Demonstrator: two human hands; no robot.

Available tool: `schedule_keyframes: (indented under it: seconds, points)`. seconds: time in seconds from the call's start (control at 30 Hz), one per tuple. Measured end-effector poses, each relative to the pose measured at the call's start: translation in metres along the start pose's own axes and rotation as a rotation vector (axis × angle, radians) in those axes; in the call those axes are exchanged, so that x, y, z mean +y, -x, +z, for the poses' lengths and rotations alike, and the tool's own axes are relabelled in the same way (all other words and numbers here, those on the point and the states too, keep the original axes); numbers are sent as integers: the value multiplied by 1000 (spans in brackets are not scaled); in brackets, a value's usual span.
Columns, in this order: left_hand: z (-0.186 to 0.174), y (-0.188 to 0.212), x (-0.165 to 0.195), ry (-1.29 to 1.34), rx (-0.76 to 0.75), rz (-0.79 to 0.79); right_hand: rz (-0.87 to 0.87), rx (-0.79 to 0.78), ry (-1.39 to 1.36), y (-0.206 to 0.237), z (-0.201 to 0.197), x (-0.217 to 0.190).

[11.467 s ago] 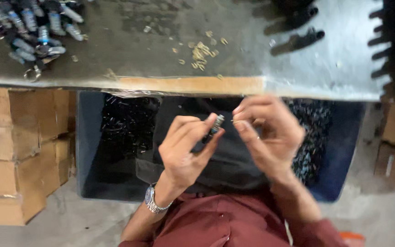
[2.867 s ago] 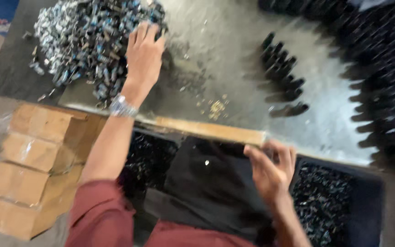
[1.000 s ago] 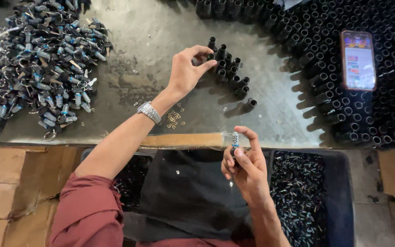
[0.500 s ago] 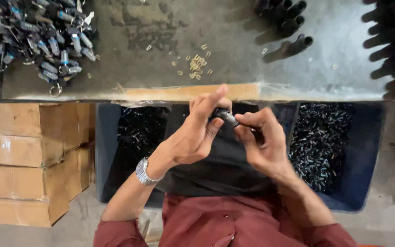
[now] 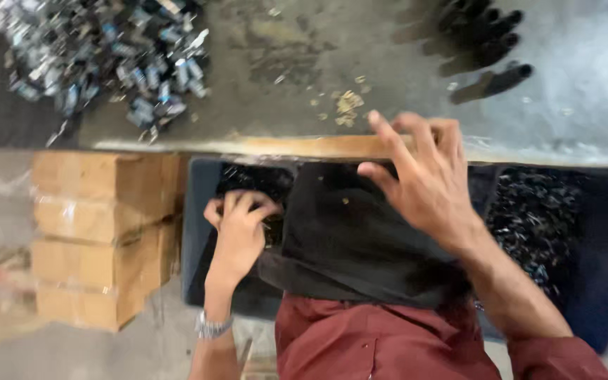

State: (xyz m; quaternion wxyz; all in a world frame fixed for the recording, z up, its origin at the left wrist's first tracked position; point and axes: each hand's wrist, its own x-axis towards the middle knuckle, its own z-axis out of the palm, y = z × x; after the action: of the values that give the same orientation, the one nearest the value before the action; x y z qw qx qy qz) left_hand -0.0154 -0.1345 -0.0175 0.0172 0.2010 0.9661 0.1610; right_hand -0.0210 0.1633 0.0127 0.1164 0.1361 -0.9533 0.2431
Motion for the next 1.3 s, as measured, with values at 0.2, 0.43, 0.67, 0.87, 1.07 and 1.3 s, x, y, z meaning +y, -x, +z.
schedule_keyframes:
  seconds: [0.2, 0.43, 0.67, 0.87, 1.07, 1.3]
  points:
    - [-24, -108, -15, -281, 508, -2, -41, 63, 180, 5, 9, 5]
    - [-33, -158, -18, -417, 411, 15, 359, 397, -774, 40, 4, 4]
    - [-36, -88, 14, 157, 623, -39, 570, 287, -1036, 53, 8, 8]
    - [-30, -90, 9, 18, 389, -31, 514, 312, -942, 45, 3, 3]
    - [-24, -100, -1, -147, 441, -129, 533, 321, -1001, 47, 9, -4]
    - [-58, -85, 13, 552, 626, -173, 512, 237, -1002, 46, 6, -10]
